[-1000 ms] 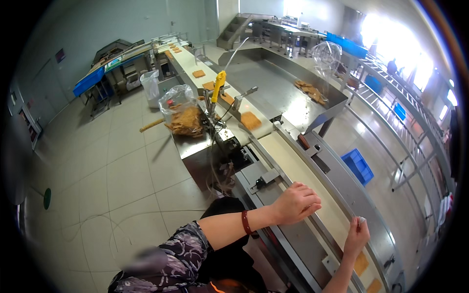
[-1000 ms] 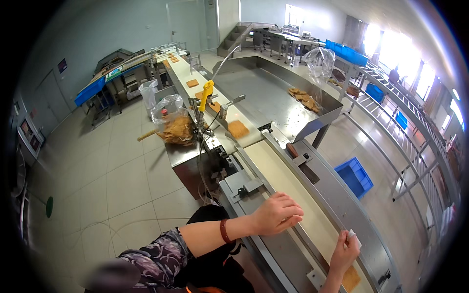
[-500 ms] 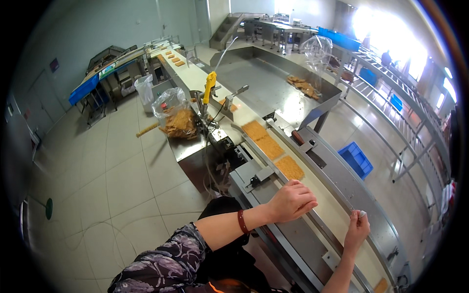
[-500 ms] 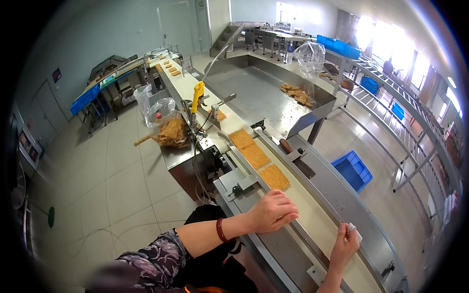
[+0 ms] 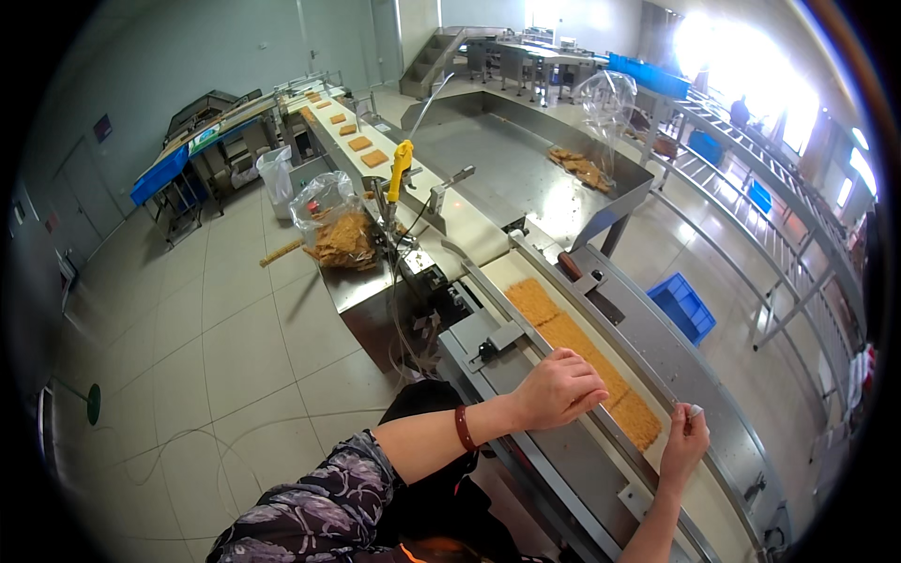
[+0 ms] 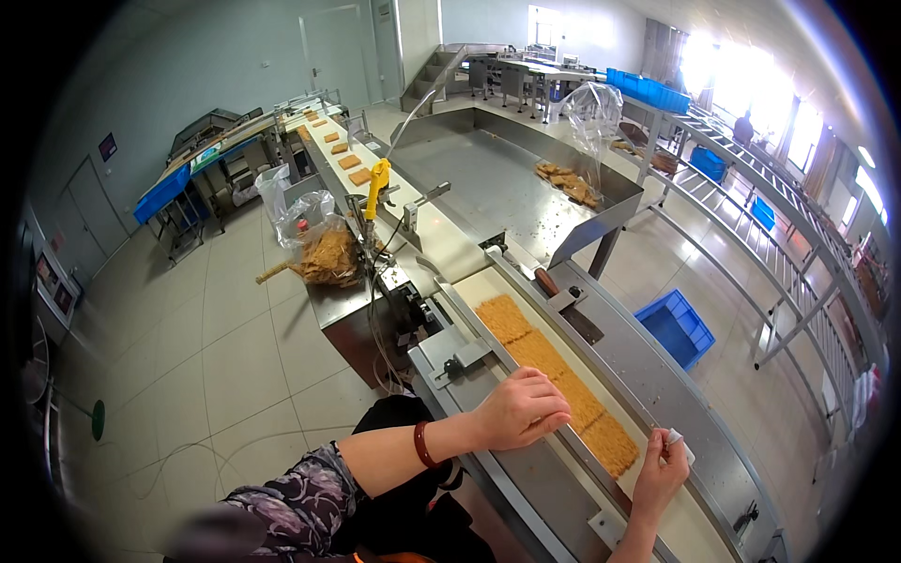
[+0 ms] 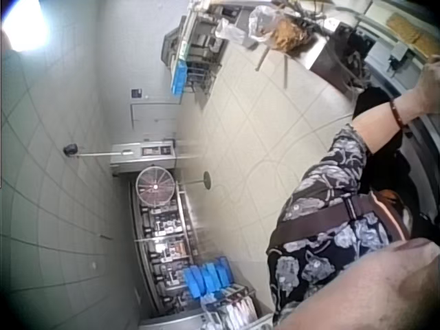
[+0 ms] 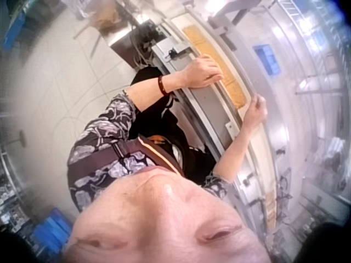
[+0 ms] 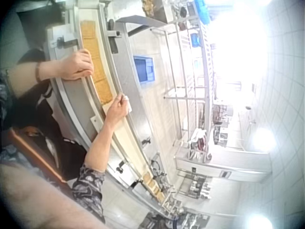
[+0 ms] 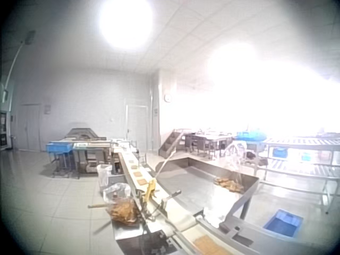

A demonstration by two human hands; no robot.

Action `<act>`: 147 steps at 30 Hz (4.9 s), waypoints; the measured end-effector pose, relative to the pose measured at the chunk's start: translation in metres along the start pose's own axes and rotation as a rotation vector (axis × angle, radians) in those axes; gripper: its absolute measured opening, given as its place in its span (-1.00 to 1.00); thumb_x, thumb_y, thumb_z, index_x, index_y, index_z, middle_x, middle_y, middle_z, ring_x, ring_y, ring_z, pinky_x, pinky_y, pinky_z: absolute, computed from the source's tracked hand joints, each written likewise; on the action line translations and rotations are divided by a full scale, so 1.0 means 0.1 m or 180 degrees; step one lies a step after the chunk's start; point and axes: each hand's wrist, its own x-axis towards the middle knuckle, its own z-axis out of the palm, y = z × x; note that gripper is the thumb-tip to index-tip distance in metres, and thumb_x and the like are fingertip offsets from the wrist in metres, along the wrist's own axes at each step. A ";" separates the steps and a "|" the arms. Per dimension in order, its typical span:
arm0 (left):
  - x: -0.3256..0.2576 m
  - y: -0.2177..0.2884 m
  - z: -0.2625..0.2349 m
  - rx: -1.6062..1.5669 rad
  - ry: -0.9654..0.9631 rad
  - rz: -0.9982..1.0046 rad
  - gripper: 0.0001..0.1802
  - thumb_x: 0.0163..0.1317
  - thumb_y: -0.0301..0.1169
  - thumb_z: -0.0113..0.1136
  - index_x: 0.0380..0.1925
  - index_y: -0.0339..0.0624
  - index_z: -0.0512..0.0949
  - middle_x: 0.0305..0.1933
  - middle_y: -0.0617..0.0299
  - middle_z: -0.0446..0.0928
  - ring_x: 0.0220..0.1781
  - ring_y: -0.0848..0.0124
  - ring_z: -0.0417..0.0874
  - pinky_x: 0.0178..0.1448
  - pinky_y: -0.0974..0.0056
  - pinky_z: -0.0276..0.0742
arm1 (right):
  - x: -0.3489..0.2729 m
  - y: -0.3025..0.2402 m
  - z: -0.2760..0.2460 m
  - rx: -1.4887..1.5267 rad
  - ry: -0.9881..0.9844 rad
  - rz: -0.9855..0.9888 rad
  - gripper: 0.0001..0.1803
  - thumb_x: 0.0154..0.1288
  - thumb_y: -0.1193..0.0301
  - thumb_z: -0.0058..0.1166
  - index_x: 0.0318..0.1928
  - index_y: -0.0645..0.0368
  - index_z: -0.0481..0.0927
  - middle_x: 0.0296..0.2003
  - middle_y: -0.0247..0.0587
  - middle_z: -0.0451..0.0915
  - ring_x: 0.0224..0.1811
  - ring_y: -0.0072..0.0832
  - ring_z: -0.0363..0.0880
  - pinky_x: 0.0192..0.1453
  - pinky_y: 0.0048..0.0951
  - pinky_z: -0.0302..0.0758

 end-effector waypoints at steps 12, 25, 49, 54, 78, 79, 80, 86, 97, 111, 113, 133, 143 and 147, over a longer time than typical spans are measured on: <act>0.01 0.00 -0.01 -0.0038 0.0020 0.0040 -0.82 0.48 -0.27 0.26 -0.29 -0.08 0.67 -0.28 0.34 0.71 -0.14 0.32 0.71 0.18 0.14 0.49 | 0.00 0.00 0.01 -0.0041 -0.0011 0.0109 -0.80 0.57 0.39 0.16 -0.15 0.29 0.68 -0.34 -0.34 0.64 -0.30 -0.59 0.56 -0.12 -0.47 0.54; 0.00 0.01 0.00 0.0004 -0.0025 0.0032 -0.81 0.47 -0.25 0.27 -0.29 -0.08 0.67 -0.28 0.34 0.70 -0.15 0.33 0.70 0.19 0.15 0.48 | 0.00 -0.04 -0.03 -0.0141 -0.0132 0.0057 -0.81 0.57 0.39 0.14 -0.13 0.29 0.68 -0.33 -0.31 0.63 -0.27 -0.58 0.55 -0.10 -0.46 0.52; 0.01 0.04 0.01 -0.0104 -0.0010 -0.0006 -0.78 0.48 -0.24 0.24 -0.32 -0.09 0.67 -0.32 0.24 0.68 -0.15 0.26 0.70 0.19 0.13 0.45 | 0.01 -0.14 -0.03 -0.0011 -0.0322 0.0166 -0.85 0.54 0.44 0.16 -0.15 0.31 0.64 -0.36 -0.34 0.57 -0.29 -0.61 0.47 -0.11 -0.48 0.48; 0.03 0.04 0.01 -0.0115 0.0028 0.0036 -0.78 0.48 -0.24 0.24 -0.32 -0.09 0.67 -0.33 0.24 0.68 -0.15 0.25 0.70 0.18 0.12 0.46 | 0.00 -0.11 -0.02 0.0012 -0.0278 0.0216 -0.85 0.54 0.45 0.15 -0.15 0.32 0.63 -0.35 -0.34 0.58 -0.29 -0.62 0.47 -0.12 -0.50 0.48; 0.12 -0.42 -0.34 0.1272 -0.0102 -0.0995 -0.70 0.45 -0.13 0.24 -0.12 -0.12 0.71 -0.02 0.21 0.75 0.09 0.19 0.73 0.21 -0.01 0.49 | -0.03 -0.20 0.01 -0.0320 -0.0356 -0.0212 -0.82 0.42 0.44 0.25 -0.06 0.28 0.69 -0.24 -0.16 0.66 -0.22 -0.33 0.64 -0.07 -0.33 0.58; 0.10 -0.39 -0.34 0.1371 -0.0257 -0.0956 -0.66 0.45 -0.09 0.23 -0.06 -0.11 0.71 0.07 0.20 0.72 0.17 0.19 0.69 0.29 -0.04 0.44 | -0.03 -0.20 0.01 -0.0428 -0.0381 -0.0253 -0.81 0.40 0.42 0.28 -0.06 0.26 0.70 -0.23 -0.15 0.66 -0.20 -0.27 0.65 -0.06 -0.29 0.59; 0.08 -0.38 -0.33 0.1463 -0.0417 -0.0910 -0.63 0.46 -0.06 0.22 0.01 -0.10 0.70 0.15 0.19 0.70 0.26 0.18 0.65 0.37 -0.08 0.39 | -0.03 -0.17 0.04 -0.0718 -0.0366 -0.0413 -0.77 0.38 0.36 0.30 -0.07 0.24 0.70 -0.21 -0.15 0.66 -0.15 -0.24 0.64 -0.03 -0.24 0.58; -0.05 -0.10 -0.05 0.1275 -0.1374 -0.0003 -0.42 0.45 0.09 0.17 0.29 -0.01 0.61 0.43 0.21 0.57 0.53 0.22 0.47 0.62 -0.18 0.14 | -0.04 -0.31 0.19 -0.2195 -0.0491 -0.0722 -0.55 0.27 0.04 0.38 -0.12 0.19 0.71 -0.11 -0.20 0.64 0.07 -0.19 0.56 0.14 -0.09 0.46; 0.02 0.02 0.15 0.1174 -0.1099 0.0058 -0.52 0.40 0.07 0.25 0.05 -0.07 0.63 0.21 0.19 0.64 0.36 0.24 0.60 0.53 -0.10 0.28 | 0.00 -0.24 0.35 -0.0413 -0.0733 -0.0040 -0.77 0.34 0.43 0.25 -0.01 0.14 0.69 -0.15 -0.19 0.71 -0.05 -0.20 0.66 0.06 -0.17 0.52; 0.02 -0.04 0.07 0.1552 -0.0970 -0.0357 -0.59 0.44 0.03 0.20 -0.02 -0.06 0.57 0.12 0.18 0.61 0.31 0.21 0.60 0.48 -0.18 0.32 | -0.04 -0.24 0.34 -0.1258 -0.0313 -0.0877 -0.88 0.37 0.34 0.24 -0.18 0.10 0.71 -0.10 -0.20 0.77 0.07 -0.21 0.68 0.17 -0.09 0.47; 0.01 -0.03 0.12 0.1455 -0.1015 -0.0278 -0.56 0.46 0.05 0.18 0.06 -0.04 0.57 0.16 0.16 0.61 0.36 0.22 0.57 0.51 -0.20 0.26 | -0.04 -0.22 0.21 -0.1218 -0.0119 -0.0758 -0.90 0.37 0.38 0.23 -0.22 0.12 0.70 -0.12 -0.18 0.76 0.05 -0.18 0.67 0.15 -0.12 0.48; 0.04 -0.05 -0.07 0.0242 0.0240 -0.0276 -0.62 0.53 -0.13 0.15 0.17 -0.11 0.60 0.09 0.14 0.65 0.24 0.16 0.62 0.42 0.00 0.35 | -0.04 -0.23 0.15 -0.0135 -0.0078 -0.0124 -0.88 0.51 0.50 0.10 -0.19 0.31 0.63 -0.23 -0.15 0.59 -0.10 -0.28 0.59 0.08 -0.29 0.50; 0.02 -0.06 -0.09 0.0229 0.0277 -0.0197 -0.73 0.50 -0.21 0.20 0.03 -0.10 0.65 0.02 0.19 0.67 0.13 0.17 0.65 0.34 0.03 0.40 | -0.02 -0.19 0.18 0.0026 -0.0113 -0.0142 -0.90 0.49 0.52 0.10 -0.18 0.30 0.63 -0.24 -0.16 0.57 -0.10 -0.30 0.58 0.07 -0.30 0.49; 0.03 -0.05 -0.06 0.0119 0.0256 -0.0130 -0.77 0.49 -0.24 0.22 0.00 -0.08 0.65 0.00 0.21 0.67 0.11 0.19 0.65 0.33 0.03 0.41 | -0.03 -0.16 0.17 -0.0022 -0.0057 -0.0162 -0.91 0.48 0.53 0.10 -0.17 0.30 0.63 -0.23 -0.16 0.58 -0.10 -0.31 0.58 0.07 -0.30 0.49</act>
